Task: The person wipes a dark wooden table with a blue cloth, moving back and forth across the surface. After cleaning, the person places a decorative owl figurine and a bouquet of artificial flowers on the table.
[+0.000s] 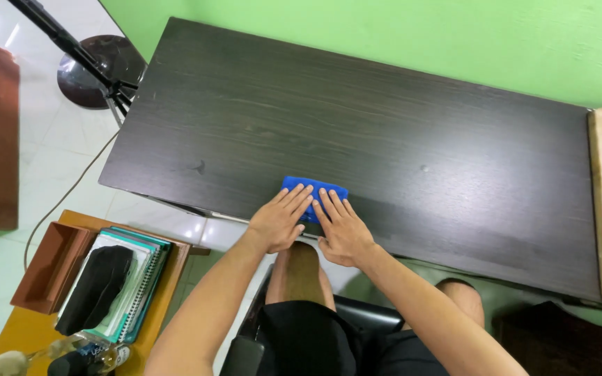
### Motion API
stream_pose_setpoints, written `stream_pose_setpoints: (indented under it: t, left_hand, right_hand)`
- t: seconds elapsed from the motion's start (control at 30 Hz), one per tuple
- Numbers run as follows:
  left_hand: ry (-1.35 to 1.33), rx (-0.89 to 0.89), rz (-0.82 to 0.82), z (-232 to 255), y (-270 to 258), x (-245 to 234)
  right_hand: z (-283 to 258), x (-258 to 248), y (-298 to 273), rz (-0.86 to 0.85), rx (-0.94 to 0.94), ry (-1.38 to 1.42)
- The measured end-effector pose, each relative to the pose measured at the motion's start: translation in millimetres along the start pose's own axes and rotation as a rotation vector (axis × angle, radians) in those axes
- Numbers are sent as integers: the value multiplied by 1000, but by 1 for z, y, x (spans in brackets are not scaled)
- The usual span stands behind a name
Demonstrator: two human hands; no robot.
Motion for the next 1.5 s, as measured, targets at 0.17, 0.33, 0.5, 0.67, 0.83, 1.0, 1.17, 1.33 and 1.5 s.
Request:
stream_pose_setpoints:
  t: [0.17, 0.33, 0.5, 0.67, 0.83, 1.0, 1.17, 1.33, 1.5]
  left_hand:
    - [8, -111, -84, -71, -58, 0]
    - [-58, -281, -231, -93, -73, -2]
    - [-158, -370, -286, -68, -65, -28]
    - [-153, -324, -257, -26, -46, -31]
    - [-144, -242, -212, 25, -18, -28]
    - [-163, -233, -78, 64, 0, -16]
    - [-151, -222, 16, 54, -6, -1]
    - [-179, -255, 53, 25, -16, 4]
    - [-109, -354, 156, -27, -53, 11]
  right_hand:
    - [-63, 3, 69, 48, -79, 39]
    - [-91, 8, 103, 10, -68, 103]
    - [-79, 8, 86, 83, -71, -36]
    - [-50, 9, 44, 93, -58, -57]
    - [-19, 13, -11, 106, -9, -87]
    - [-5, 19, -36, 96, -36, -114]
    - [-2, 23, -24, 155, -133, -145]
    - [-15, 24, 5, 217, -160, -129]
    - [-53, 15, 57, 128, -193, -37]
Point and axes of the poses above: each hand's wrist, its own y-axis towards the middle knuckle, its own x-axis out of the palm, z = x × y, the point moved 4 cm from there along y, towards the middle knuckle, and after that the axes turned 8 degrees about y, right-handed, at the moved point
